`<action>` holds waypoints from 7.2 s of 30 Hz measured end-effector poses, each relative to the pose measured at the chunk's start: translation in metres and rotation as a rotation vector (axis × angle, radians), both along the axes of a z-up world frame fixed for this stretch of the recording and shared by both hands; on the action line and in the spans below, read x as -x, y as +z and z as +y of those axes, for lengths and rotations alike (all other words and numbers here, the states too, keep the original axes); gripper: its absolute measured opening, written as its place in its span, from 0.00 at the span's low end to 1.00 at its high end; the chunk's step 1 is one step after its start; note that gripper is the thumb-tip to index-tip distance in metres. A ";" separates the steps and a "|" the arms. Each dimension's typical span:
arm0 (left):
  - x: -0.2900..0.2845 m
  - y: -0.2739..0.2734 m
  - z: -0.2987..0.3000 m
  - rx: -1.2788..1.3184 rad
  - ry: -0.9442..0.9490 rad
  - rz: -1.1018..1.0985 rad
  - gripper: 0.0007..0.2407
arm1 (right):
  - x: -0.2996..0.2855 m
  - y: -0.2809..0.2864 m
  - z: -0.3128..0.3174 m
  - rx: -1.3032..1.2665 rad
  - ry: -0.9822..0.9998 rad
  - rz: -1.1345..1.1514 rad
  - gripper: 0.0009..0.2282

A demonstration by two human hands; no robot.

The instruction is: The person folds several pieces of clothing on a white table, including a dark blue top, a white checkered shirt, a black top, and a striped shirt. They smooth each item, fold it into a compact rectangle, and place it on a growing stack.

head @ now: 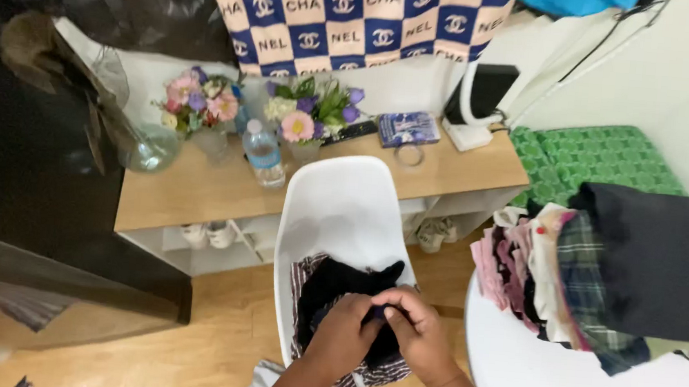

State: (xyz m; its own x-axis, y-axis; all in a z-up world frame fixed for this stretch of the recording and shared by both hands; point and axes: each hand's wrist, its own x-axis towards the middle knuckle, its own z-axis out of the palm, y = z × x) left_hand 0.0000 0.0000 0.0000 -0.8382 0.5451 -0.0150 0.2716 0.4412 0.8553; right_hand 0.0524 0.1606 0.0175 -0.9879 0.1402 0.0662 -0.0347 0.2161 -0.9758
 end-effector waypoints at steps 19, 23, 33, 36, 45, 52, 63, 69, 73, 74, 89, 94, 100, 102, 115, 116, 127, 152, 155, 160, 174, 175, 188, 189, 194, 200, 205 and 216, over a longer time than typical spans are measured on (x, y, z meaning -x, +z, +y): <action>0.014 0.163 -0.008 0.086 -0.390 0.058 0.19 | -0.052 0.105 0.049 0.325 -0.295 -0.189 0.10; 0.015 0.151 -0.006 -0.066 -0.307 -0.205 0.13 | -0.060 0.184 0.015 0.217 -0.198 -0.117 0.16; -0.004 0.227 -0.004 -0.017 -0.276 -0.035 0.09 | -0.084 0.175 0.044 -0.040 -0.314 -0.004 0.07; -0.003 0.215 0.001 -0.092 -0.253 0.184 0.09 | -0.094 0.172 0.053 -0.077 -0.367 0.094 0.09; -0.012 0.195 0.007 -0.047 -0.047 0.378 0.17 | -0.149 0.212 0.082 0.054 -0.735 0.087 0.08; -0.047 0.196 0.032 -0.072 0.102 0.416 0.15 | -0.221 0.202 0.144 -0.050 -0.772 0.227 0.10; -0.120 0.185 0.098 -0.117 0.129 0.304 0.16 | -0.329 0.141 0.228 -0.855 -0.948 -0.162 0.11; -0.153 0.171 0.128 -0.063 0.070 0.394 0.14 | -0.381 0.114 0.265 -0.897 -1.097 -0.242 0.15; -0.177 0.172 0.145 -0.037 0.076 0.148 0.13 | -0.413 0.080 0.305 -1.020 -1.035 -0.294 0.16; -0.178 0.161 0.149 -0.074 0.086 0.175 0.11 | -0.415 0.084 0.303 -0.778 -1.039 -0.321 0.16; -0.196 0.160 0.163 0.141 -0.054 0.126 0.15 | -0.405 0.103 0.302 0.653 -1.124 -0.057 0.11; -0.177 0.147 0.166 0.258 -0.144 0.182 0.15 | -0.408 0.088 0.315 0.588 -1.230 0.131 0.15; -0.165 0.147 0.167 0.403 -0.206 0.142 0.16 | -0.401 0.074 0.318 0.471 -1.329 0.303 0.23; -0.159 0.142 0.167 0.391 -0.202 0.186 0.16 | -0.393 0.085 0.306 0.494 -1.372 0.238 0.23; -0.153 0.121 0.172 0.398 -0.123 0.206 0.17 | -0.383 0.065 0.324 0.609 -1.343 0.230 0.27; -0.155 0.125 0.173 0.441 -0.102 0.169 0.17 | -0.383 0.061 0.330 0.578 -1.336 0.221 0.28; -0.205 0.084 0.222 0.525 -0.081 0.001 0.18 | -0.396 0.057 0.428 0.566 -1.210 0.367 0.27; -0.274 0.056 0.285 -0.171 0.378 -0.938 0.13 | -0.371 0.024 0.544 0.521 -0.954 0.057 0.16; -0.268 0.024 0.295 -0.510 0.448 -0.885 0.14 | -0.365 0.016 0.550 0.540 -0.855 0.166 0.17; -0.274 0.002 0.310 -0.711 0.531 -0.514 0.25 | -0.346 0.000 0.510 0.278 -0.765 0.160 0.27; -0.358 -0.068 0.338 0.853 -0.123 -0.254 0.35 | -0.408 -0.155 0.476 -0.969 -0.110 -0.534 0.35; -0.357 -0.071 0.339 0.854 -0.127 -0.261 0.35 | -0.406 -0.155 0.476 -0.968 -0.107 -0.541 0.35; -0.340 -0.076 0.335 0.821 -0.040 -0.172 0.37 | -0.381 -0.150 0.479 -0.971 -0.078 -0.594 0.38; -0.338 -0.079 0.335 0.826 -0.041 -0.171 0.37 | -0.377 -0.148 0.480 -0.980 -0.080 -0.614 0.40; -0.327 -0.063 0.336 0.815 -0.009 -0.229 0.40 | -0.360 -0.140 0.483 -0.852 -0.227 -0.573 0.55; -0.317 -0.056 0.336 0.799 0.032 -0.256 0.41 | -0.334 -0.129 0.484 -0.885 -0.135 -0.668 0.56; -0.307 -0.062 0.329 0.813 0.076 -0.241 0.40 | -0.315 -0.125 0.481 -0.916 -0.036 -0.680 0.55; -0.302 -0.098 0.308 0.586 0.256 0.038 0.38 | -0.359 -0.093 0.479 -0.571 -0.145 -0.145 0.25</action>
State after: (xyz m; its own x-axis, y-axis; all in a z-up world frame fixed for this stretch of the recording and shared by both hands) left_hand 0.3021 0.3081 -0.0982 -0.9465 0.2383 -0.2173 0.1213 0.8874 0.4448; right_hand 0.4113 0.6392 -0.0758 -0.9660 0.2561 0.0364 0.1592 0.6995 -0.6967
